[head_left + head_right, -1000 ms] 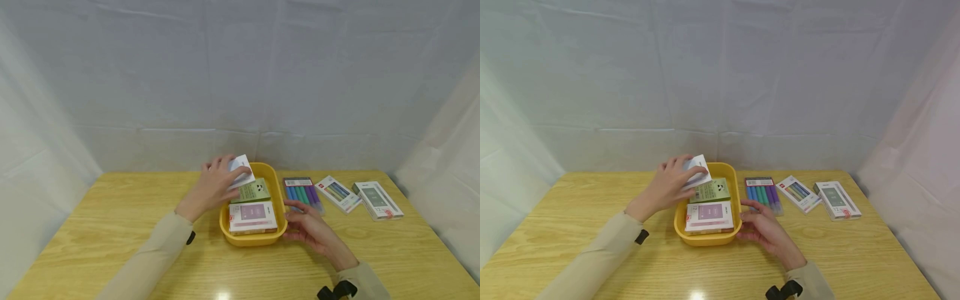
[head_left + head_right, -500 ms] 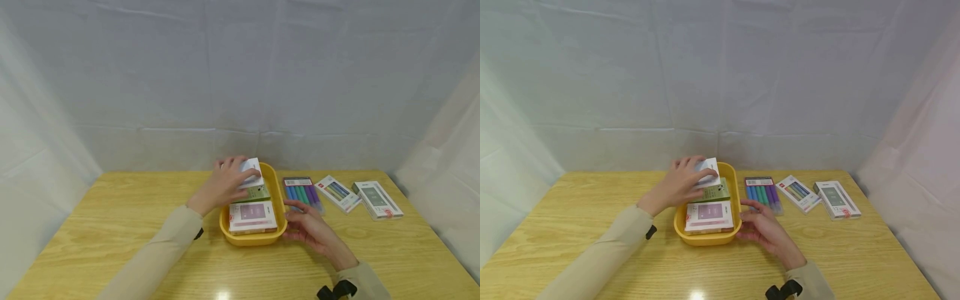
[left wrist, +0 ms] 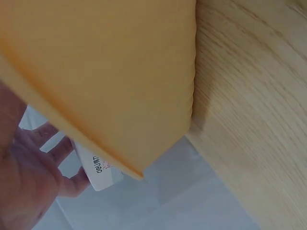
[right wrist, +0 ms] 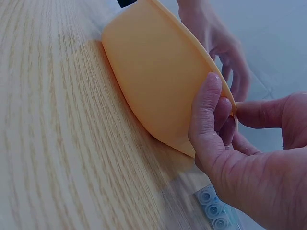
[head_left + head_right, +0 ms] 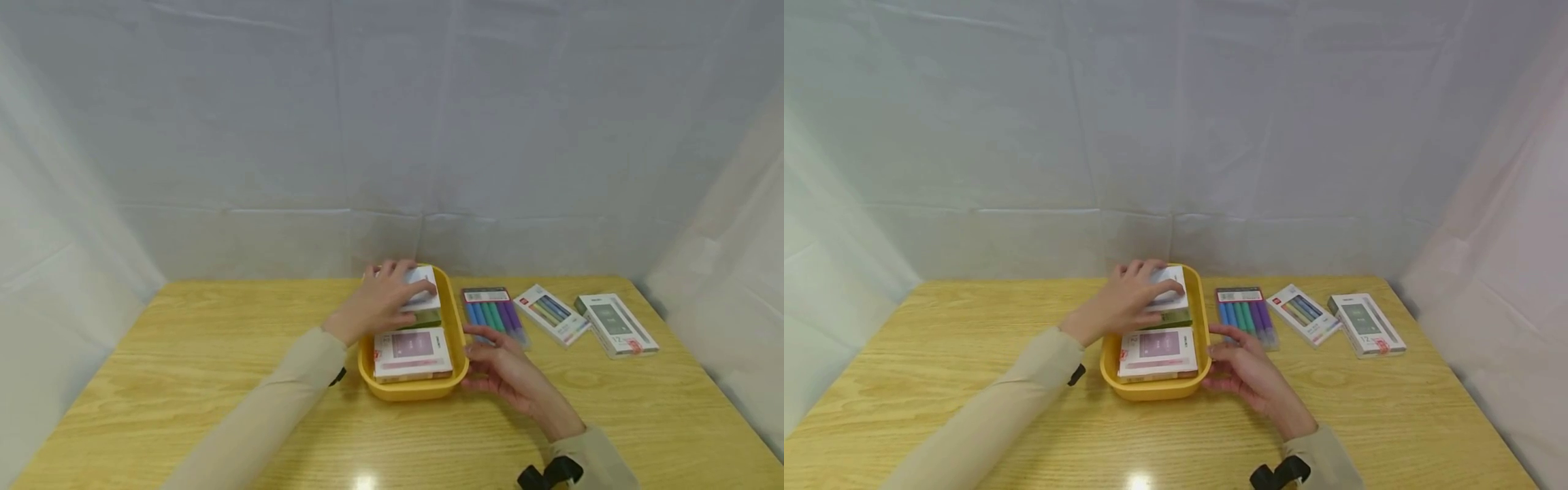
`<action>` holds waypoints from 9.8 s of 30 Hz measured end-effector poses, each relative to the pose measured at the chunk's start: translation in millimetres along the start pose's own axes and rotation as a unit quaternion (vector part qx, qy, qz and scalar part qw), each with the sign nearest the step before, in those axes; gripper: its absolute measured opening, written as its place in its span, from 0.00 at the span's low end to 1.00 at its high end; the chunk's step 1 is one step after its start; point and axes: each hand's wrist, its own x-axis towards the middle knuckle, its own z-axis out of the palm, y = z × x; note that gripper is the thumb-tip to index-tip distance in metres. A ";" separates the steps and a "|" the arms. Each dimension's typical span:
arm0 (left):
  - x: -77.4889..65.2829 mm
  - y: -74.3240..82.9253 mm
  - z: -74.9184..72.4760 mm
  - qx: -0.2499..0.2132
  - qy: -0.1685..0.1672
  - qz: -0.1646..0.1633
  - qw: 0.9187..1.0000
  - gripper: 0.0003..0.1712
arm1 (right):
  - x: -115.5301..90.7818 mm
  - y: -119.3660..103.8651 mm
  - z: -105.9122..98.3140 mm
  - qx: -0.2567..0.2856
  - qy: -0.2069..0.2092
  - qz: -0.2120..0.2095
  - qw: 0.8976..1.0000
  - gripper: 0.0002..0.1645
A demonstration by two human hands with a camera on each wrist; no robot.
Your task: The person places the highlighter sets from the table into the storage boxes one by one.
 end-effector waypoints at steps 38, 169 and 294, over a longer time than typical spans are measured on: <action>10.3 -5.3 29.9 -0.055 -0.090 -0.058 0.993 0.26 | 1.9 2.0 -0.7 -0.003 -0.008 -0.006 1.000 0.37; -103.3 -6.4 17.2 -0.719 0.042 -0.354 0.596 0.36 | 25.5 -14.4 -34.4 -0.709 0.168 -0.103 0.677 0.38; -102.7 -14.2 16.0 -0.713 0.015 -0.354 0.605 0.33 | 27.2 -45.5 57.0 -0.676 0.116 -0.312 0.658 0.44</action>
